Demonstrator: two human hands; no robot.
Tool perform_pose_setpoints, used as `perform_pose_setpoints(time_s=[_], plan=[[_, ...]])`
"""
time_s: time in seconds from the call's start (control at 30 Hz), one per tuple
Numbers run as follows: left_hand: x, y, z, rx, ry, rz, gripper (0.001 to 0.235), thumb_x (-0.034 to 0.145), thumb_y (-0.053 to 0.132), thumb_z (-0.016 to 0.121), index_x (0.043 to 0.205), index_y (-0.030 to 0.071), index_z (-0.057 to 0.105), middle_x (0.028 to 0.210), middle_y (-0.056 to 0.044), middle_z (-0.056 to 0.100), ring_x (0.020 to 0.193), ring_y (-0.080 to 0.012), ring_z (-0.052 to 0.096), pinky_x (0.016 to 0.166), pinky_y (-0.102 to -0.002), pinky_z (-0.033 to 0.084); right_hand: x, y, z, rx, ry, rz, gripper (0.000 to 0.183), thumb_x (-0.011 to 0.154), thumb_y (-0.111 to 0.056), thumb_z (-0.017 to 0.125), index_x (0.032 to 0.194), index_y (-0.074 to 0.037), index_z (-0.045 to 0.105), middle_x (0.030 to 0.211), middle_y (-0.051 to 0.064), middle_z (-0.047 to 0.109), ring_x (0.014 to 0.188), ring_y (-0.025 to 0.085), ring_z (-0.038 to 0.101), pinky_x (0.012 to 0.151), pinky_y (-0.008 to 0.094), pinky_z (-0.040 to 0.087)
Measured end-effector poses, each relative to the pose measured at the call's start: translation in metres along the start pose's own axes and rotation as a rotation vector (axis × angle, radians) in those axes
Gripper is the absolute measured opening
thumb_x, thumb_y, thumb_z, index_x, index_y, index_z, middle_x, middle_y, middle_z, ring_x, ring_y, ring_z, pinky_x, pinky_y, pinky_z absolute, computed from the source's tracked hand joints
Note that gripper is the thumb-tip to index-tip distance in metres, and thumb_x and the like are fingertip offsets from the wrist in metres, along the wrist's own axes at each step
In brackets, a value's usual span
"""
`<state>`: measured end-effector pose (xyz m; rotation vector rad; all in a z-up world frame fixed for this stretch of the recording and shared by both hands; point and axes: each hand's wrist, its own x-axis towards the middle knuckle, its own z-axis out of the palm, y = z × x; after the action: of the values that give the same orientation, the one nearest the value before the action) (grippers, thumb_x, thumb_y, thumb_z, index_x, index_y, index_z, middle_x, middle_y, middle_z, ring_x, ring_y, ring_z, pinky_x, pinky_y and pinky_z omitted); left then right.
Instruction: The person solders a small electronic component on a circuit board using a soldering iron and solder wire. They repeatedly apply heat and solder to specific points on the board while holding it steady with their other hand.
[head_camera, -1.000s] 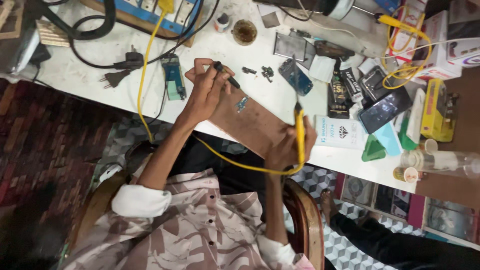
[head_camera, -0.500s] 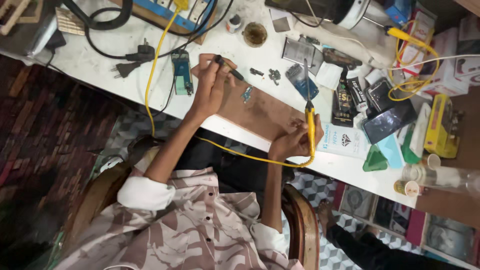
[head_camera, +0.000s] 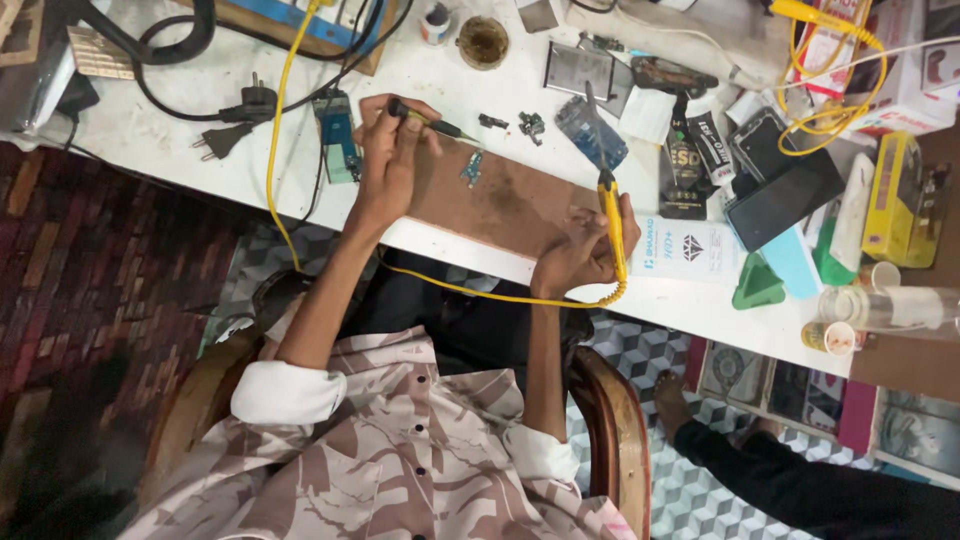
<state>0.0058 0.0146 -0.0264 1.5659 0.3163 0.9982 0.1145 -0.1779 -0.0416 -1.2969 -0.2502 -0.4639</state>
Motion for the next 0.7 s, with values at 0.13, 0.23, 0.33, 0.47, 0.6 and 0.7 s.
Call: perform_pose_setpoints(time_s=[0.13, 0.23, 0.33, 0.47, 0.6, 0.7], plan=[[-0.001, -0.002, 0.001, 0.118, -0.056, 0.056, 0.032, 0.118, 0.022, 0.042, 0.115, -0.004, 0.06, 0.113, -0.009, 0.061, 0.082, -0.0135, 0.065, 0.086, -0.031, 0.053, 0.003, -0.002, 0.004, 0.023, -0.023, -0.012, 0.052, 0.105, -0.035, 0.066, 0.132, 0.008, 0.058, 0.113, 0.017, 0.066, 0.075, 0.018, 0.065, 0.066, 0.029, 0.055], [-0.004, -0.005, 0.005, -0.089, -0.173, -0.016, 0.034, 0.117, 0.029, 0.044, 0.115, -0.003, 0.055, 0.113, -0.007, 0.064, 0.084, -0.0129, 0.065, 0.084, -0.03, 0.055, 0.003, -0.002, 0.003, 0.001, -0.006, 0.004, 0.051, 0.106, -0.035, 0.064, 0.133, 0.008, 0.059, 0.104, 0.017, 0.068, 0.072, 0.017, 0.065, 0.065, 0.028, 0.054], [-0.001, -0.007, 0.001, -0.153, -0.187, -0.05, 0.038, 0.115, 0.035, 0.047, 0.112, -0.001, 0.057, 0.109, -0.006, 0.063, 0.082, -0.0127, 0.065, 0.081, -0.03, 0.055, 0.003, 0.0, 0.005, 0.01, -0.001, 0.015, 0.051, 0.108, -0.035, 0.063, 0.134, 0.009, 0.059, 0.101, 0.017, 0.068, 0.072, 0.017, 0.064, 0.065, 0.028, 0.055], [-0.002, -0.01, -0.004, -0.146, -0.13, -0.038, 0.044, 0.115, 0.04, 0.046, 0.113, 0.0, 0.061, 0.106, -0.003, 0.059, 0.083, -0.012, 0.064, 0.08, -0.029, 0.054, 0.003, 0.001, 0.002, 0.007, -0.02, -0.032, 0.051, 0.108, -0.038, 0.061, 0.132, 0.008, 0.058, 0.104, 0.017, 0.069, 0.072, 0.017, 0.065, 0.065, 0.028, 0.053], [-0.007, -0.015, -0.006, -0.18, -0.157, -0.129, 0.045, 0.116, 0.041, 0.047, 0.11, 0.0, 0.063, 0.09, -0.002, 0.057, 0.075, -0.0102, 0.056, 0.073, -0.028, 0.047, 0.004, 0.002, -0.002, 0.086, -0.03, 0.012, 0.05, 0.11, -0.043, 0.057, 0.127, 0.004, 0.059, 0.08, 0.011, 0.068, 0.068, 0.015, 0.063, 0.069, 0.027, 0.055], [-0.006, -0.02, -0.006, -0.177, -0.226, -0.192, 0.042, 0.116, 0.041, 0.043, 0.109, 0.002, 0.058, 0.094, -0.001, 0.047, 0.073, -0.0077, 0.053, 0.068, -0.026, 0.046, 0.008, 0.007, -0.003, 0.11, 0.01, 0.042, 0.05, 0.108, -0.047, 0.053, 0.113, 0.002, 0.061, 0.074, 0.007, 0.062, 0.06, 0.013, 0.059, 0.058, 0.024, 0.046]])
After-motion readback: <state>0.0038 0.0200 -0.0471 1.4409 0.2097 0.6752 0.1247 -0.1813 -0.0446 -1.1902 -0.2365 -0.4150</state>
